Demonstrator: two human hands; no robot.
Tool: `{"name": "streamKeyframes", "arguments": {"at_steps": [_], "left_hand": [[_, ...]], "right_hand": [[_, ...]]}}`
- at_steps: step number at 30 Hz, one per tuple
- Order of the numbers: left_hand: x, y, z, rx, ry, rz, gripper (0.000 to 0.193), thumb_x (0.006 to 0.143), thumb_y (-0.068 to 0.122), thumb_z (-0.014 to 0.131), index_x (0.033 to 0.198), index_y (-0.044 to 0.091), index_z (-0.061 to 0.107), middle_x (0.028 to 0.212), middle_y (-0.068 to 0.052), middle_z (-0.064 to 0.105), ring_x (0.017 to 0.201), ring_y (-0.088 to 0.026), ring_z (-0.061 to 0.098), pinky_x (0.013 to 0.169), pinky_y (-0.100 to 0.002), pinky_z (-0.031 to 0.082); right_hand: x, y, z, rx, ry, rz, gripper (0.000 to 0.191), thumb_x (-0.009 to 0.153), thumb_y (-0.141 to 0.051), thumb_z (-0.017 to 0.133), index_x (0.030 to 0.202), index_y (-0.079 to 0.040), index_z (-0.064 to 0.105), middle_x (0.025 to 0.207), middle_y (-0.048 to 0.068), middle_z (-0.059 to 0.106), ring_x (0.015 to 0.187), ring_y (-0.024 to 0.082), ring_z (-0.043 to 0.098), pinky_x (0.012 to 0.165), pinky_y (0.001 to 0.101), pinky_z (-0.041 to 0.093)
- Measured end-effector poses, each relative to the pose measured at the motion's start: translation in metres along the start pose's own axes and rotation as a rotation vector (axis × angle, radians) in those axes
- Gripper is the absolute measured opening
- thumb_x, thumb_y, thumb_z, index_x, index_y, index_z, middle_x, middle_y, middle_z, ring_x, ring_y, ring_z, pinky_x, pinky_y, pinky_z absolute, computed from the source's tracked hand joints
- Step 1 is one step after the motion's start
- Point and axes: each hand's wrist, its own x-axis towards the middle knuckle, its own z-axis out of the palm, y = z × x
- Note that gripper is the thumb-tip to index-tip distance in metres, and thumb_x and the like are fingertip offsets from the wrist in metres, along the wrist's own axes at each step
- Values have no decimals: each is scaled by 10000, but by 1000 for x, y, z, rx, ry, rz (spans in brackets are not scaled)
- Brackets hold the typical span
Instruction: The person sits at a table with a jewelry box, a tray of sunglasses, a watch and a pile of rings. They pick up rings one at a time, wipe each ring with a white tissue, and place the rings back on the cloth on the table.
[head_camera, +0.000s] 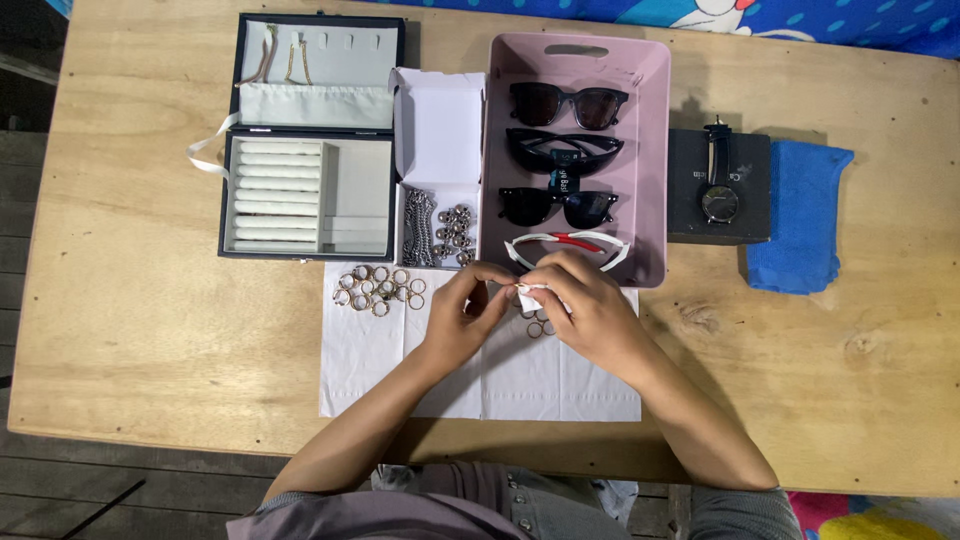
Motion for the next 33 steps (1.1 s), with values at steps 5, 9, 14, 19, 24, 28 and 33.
{"name": "streamKeyframes", "arguments": {"at_steps": [5,9,14,19,24,28,33], "left_hand": [[0,4,-5,110,-53,146,180,912,55,761,1069,73,673,1013,-46,700,561,-49,480,498,-218,392],[2,0,-6,141,-32,108,163,931,64,766,1065,78,673,1003,-28,712,577,-58,492,521,-226,404],[-2,-4,-2,39,-1,-13,176,932,72,779,1073,74,674,974,-14,734,565,-66,457,505,-236,370],[-2,-2,-3,50,-38,2,183,914,54,773,1061,60,665,960,-23,701,543,-60,462,495,-233,377],[-2,1,-3,92,-33,72,154,916,57,774,1033,63,674,966,-24,691,561,-56,479,507,-231,389],[-2,-2,-3,101,-11,35,140,920,55,776,1022,66,681,911,-16,681,552,-56,461,502,-239,369],[-2,-5,-4,100,26,27,147,922,62,783,1037,68,692,868,-12,659,567,-57,440,510,-239,354]], "right_hand": [[-1,2,3,-112,9,-47,135,927,-33,673,1048,-62,621,1018,93,621,890,304,663,749,414,541],[0,0,0,-53,-39,8,143,949,-74,688,1079,-58,630,1013,96,633,874,294,676,729,406,539],[0,-4,-2,-1,-11,62,206,964,-146,711,1134,-52,643,1032,84,659,889,285,696,735,394,547],[-2,0,1,-19,-3,-4,119,984,-110,666,1086,-55,636,1041,84,651,885,282,692,732,392,554],[-5,2,2,-60,-50,17,81,995,-91,646,1060,-50,620,1026,83,634,875,283,686,730,400,558],[-1,0,-2,65,-67,33,116,1010,-85,640,1121,-54,627,1067,93,635,905,284,682,763,398,546],[0,-4,-6,151,-89,141,248,961,-95,684,1202,-48,647,1106,106,650,918,261,698,763,371,553]]}}
